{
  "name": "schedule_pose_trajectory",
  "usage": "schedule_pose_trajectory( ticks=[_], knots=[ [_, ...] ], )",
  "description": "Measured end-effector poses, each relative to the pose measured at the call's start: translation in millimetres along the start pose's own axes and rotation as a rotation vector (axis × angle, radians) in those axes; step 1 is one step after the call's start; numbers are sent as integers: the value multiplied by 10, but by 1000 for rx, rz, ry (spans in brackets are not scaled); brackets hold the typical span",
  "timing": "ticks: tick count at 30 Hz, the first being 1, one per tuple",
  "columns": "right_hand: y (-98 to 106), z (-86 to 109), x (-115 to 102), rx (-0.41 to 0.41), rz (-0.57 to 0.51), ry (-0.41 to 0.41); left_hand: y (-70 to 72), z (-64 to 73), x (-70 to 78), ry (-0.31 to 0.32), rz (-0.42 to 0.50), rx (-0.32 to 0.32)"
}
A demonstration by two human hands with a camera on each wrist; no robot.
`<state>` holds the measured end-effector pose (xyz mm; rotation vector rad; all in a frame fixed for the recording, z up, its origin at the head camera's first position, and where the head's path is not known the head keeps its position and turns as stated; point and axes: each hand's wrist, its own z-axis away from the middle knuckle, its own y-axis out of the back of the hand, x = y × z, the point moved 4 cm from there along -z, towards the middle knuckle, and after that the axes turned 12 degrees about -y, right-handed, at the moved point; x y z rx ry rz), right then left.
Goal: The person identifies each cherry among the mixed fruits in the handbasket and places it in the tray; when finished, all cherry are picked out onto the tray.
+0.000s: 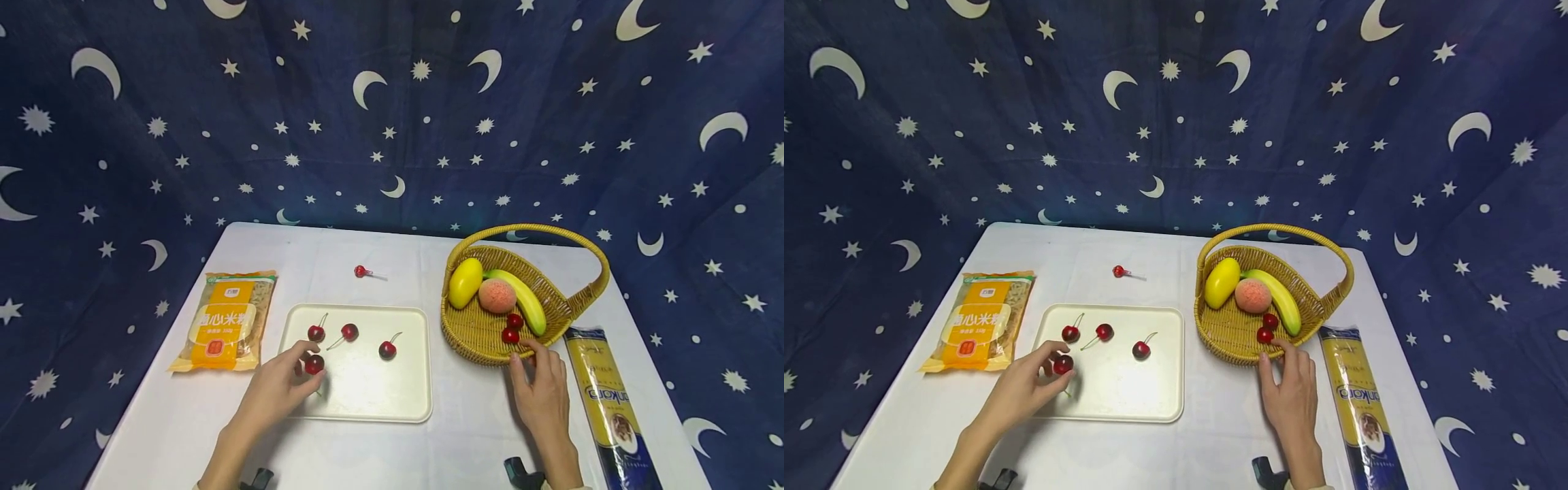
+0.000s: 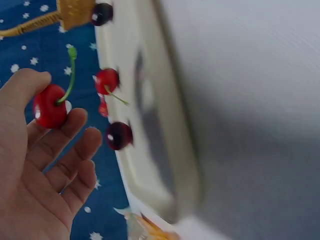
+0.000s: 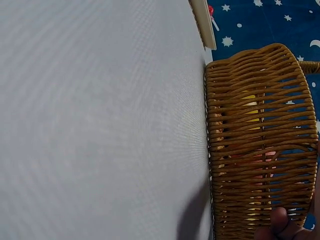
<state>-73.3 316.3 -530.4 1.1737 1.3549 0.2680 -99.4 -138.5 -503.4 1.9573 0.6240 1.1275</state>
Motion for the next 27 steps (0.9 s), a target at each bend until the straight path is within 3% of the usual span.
schedule_pose_trajectory(
  ticks=[8,13,27],
  knots=[
    [-14,7,10,-7,-5,-8,-95,17,-153,38,-71,-104],
    [-13,1,21,3,-8,-5,-141,15,-188,21,-151,-150],
    [-19,-7,29,-7,-9,-6,-160,9,-173,5,-221,-180]
  ],
)
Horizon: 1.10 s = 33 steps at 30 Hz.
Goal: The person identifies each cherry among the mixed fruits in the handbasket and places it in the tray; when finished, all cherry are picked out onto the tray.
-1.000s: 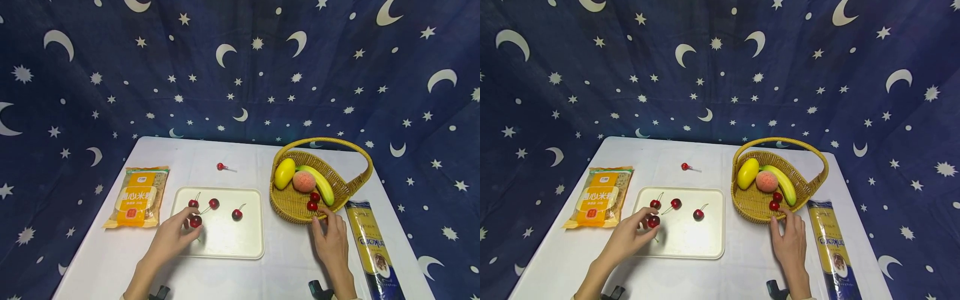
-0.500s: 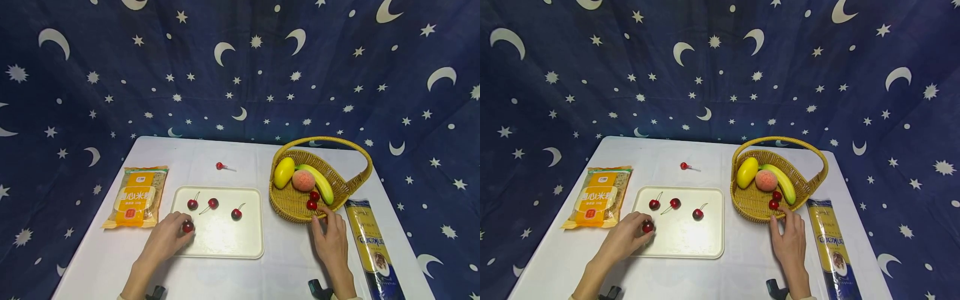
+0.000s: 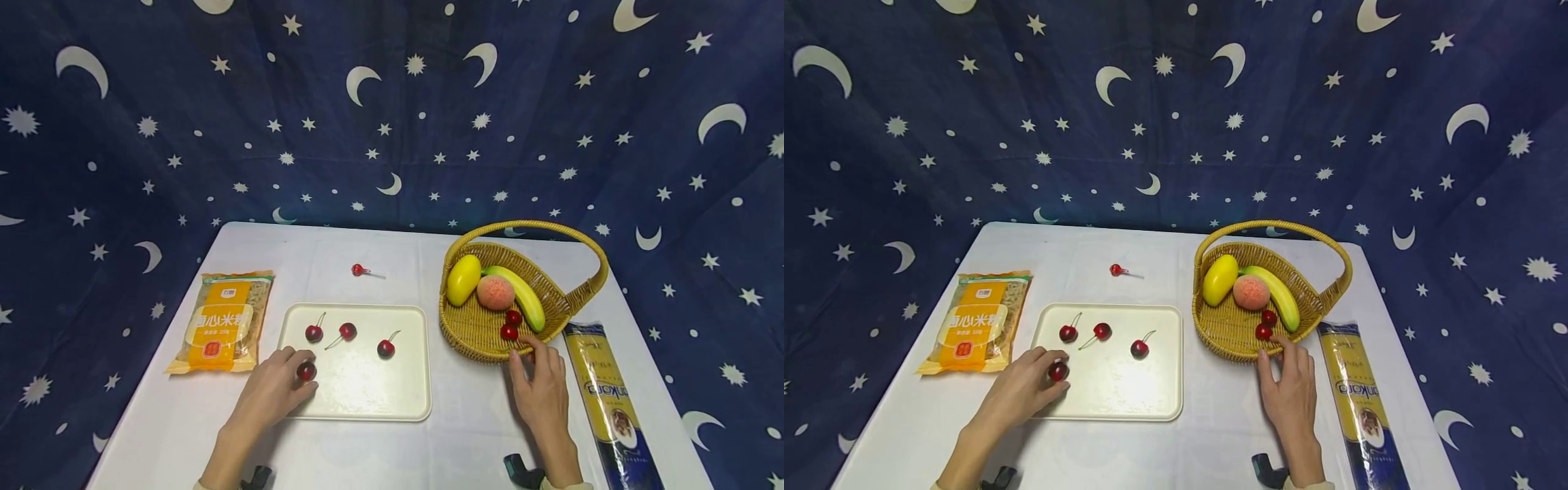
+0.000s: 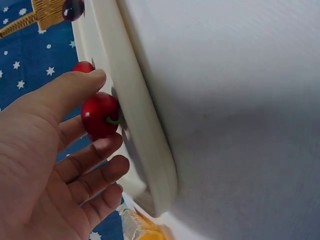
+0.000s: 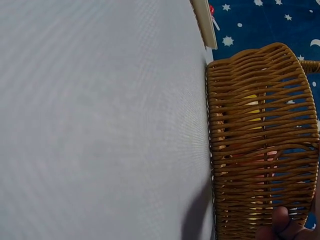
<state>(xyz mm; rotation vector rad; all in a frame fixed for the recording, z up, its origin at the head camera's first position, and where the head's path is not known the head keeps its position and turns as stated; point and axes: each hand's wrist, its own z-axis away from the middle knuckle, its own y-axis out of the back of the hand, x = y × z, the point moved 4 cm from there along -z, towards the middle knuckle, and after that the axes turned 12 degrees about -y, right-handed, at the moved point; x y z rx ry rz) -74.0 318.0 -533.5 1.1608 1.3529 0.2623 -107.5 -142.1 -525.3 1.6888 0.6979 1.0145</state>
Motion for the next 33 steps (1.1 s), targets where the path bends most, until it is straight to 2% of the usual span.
schedule_pose_trajectory(
  ticks=[8,13,18,25,29,33],
  knots=[
    [20,-34,-24,6,6,15,88,-32,84,-42,-47,43],
    [17,-37,-17,-2,10,11,240,-162,268,-129,-83,122],
    [12,-22,-2,-1,7,1,349,-405,515,-252,-100,192],
    [14,-5,1,9,14,0,445,-826,922,-360,-70,191],
    [14,2,2,11,13,-5,476,-1094,1208,-438,-75,154],
    [3,13,-1,7,14,-8,471,-1336,1539,-530,-83,75]
  ],
)
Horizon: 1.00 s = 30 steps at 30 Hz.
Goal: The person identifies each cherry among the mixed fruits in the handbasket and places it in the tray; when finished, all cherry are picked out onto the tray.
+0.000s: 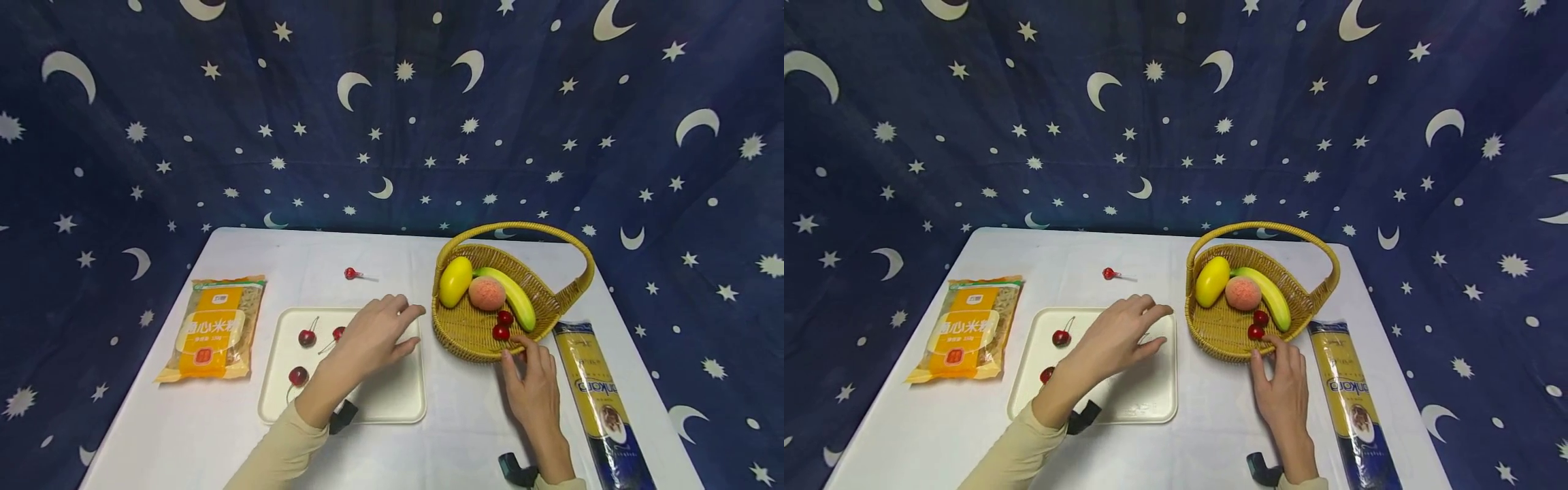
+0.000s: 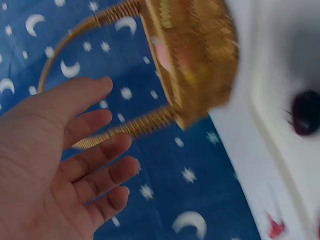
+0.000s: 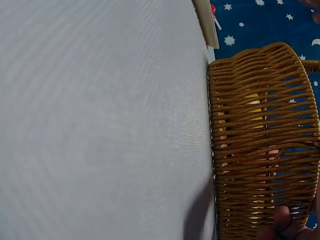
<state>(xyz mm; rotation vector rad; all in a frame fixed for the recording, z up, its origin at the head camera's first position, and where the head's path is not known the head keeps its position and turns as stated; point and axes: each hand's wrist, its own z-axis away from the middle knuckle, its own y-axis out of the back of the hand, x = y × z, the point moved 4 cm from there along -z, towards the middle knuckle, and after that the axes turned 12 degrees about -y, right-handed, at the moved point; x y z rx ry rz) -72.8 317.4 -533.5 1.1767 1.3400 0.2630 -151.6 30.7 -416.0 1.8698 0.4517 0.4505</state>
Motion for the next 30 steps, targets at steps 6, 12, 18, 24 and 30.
schedule_pose_trajectory(
  ticks=[6,12,18,24,30],
  knots=[
    [-10,-9,35,19,-7,7,-113,-556,295,-168,-25,-68],
    [-37,6,19,28,-20,21,-273,-1007,471,-262,-12,-142],
    [-21,10,-13,41,-21,24,-421,-1353,544,-306,-7,-222],
    [-32,-2,12,41,-7,19,-579,-1600,577,-290,-14,-355],
    [-42,11,22,18,2,-8,-736,-1790,627,-298,-2,-483]
  ],
)
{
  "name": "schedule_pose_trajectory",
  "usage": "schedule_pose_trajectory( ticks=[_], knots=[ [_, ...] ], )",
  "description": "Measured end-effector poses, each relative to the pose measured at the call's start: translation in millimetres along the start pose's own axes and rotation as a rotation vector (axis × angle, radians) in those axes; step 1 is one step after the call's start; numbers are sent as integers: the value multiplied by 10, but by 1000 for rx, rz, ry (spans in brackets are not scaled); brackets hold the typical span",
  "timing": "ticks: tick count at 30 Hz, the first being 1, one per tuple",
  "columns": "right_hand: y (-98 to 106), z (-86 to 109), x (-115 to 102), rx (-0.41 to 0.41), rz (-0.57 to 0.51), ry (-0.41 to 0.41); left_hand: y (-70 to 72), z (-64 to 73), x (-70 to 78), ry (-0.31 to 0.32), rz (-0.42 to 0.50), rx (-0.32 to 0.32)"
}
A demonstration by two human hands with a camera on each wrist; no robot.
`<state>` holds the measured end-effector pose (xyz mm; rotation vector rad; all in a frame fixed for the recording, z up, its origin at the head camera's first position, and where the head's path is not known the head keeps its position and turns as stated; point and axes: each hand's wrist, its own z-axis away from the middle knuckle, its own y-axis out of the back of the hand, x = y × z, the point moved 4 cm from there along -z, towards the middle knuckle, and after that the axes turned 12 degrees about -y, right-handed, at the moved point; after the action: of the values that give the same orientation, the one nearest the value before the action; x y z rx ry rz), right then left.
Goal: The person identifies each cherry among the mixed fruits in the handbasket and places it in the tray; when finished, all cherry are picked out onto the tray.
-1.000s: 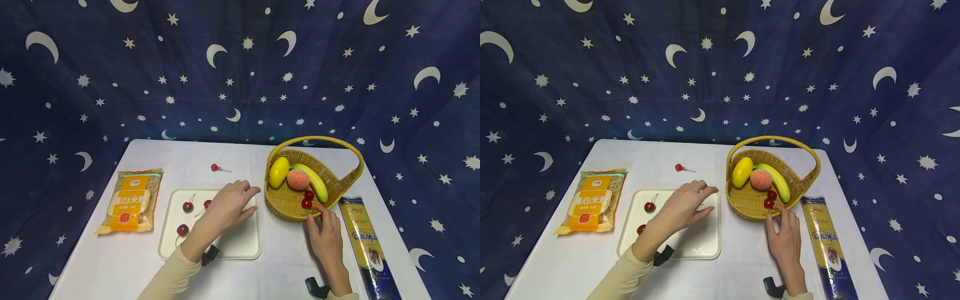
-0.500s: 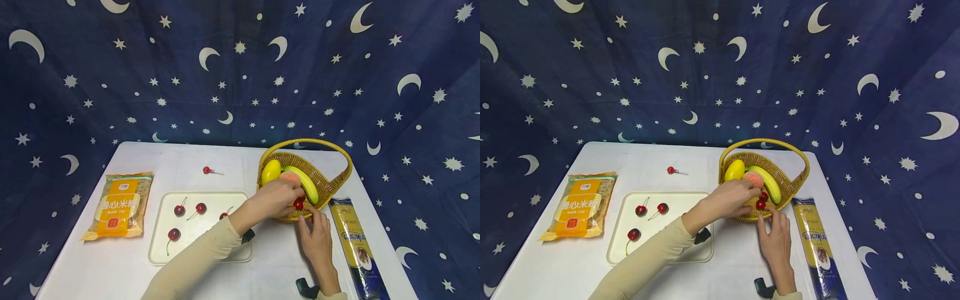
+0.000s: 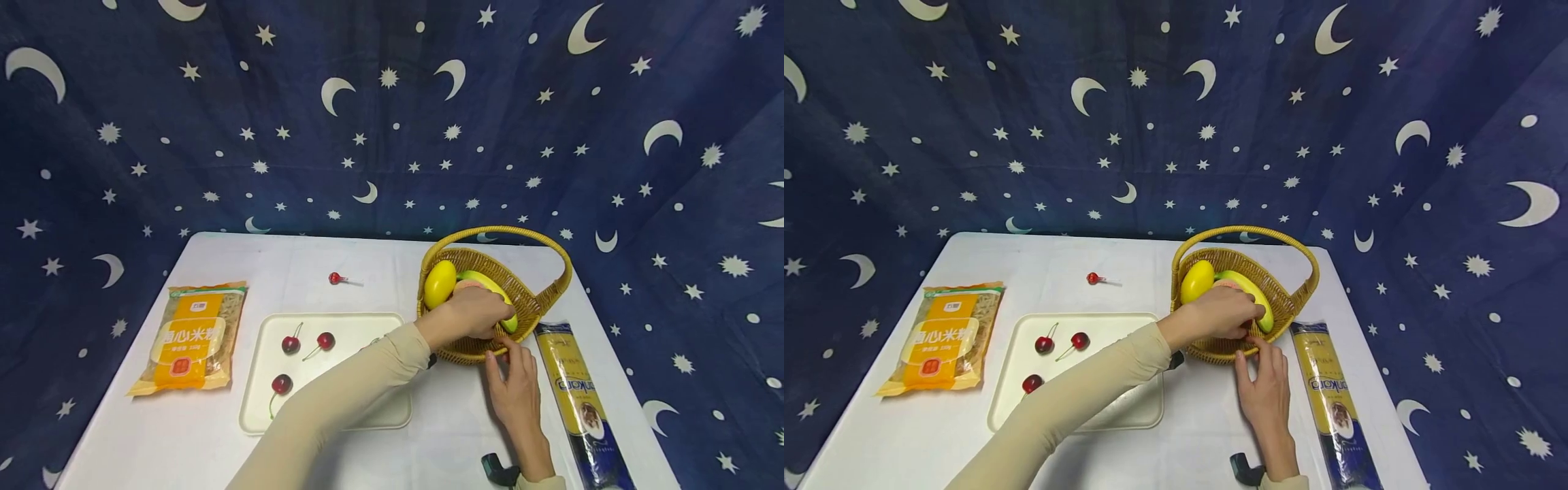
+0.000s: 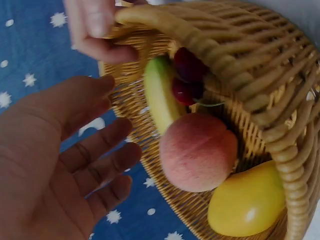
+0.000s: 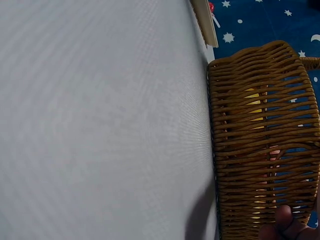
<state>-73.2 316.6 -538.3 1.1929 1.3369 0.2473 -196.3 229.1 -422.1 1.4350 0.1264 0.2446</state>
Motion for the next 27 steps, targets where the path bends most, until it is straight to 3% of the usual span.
schedule_pose_trajectory(
  ticks=[6,12,27],
  knots=[
    [18,29,28,-3,-7,-10,-165,-212,-7,-15,12,-127],
    [28,-6,2,8,-19,32,-354,-301,-40,36,-37,-200],
    [53,-14,-27,-12,-1,20,-554,-377,-19,17,-127,-178]
  ],
)
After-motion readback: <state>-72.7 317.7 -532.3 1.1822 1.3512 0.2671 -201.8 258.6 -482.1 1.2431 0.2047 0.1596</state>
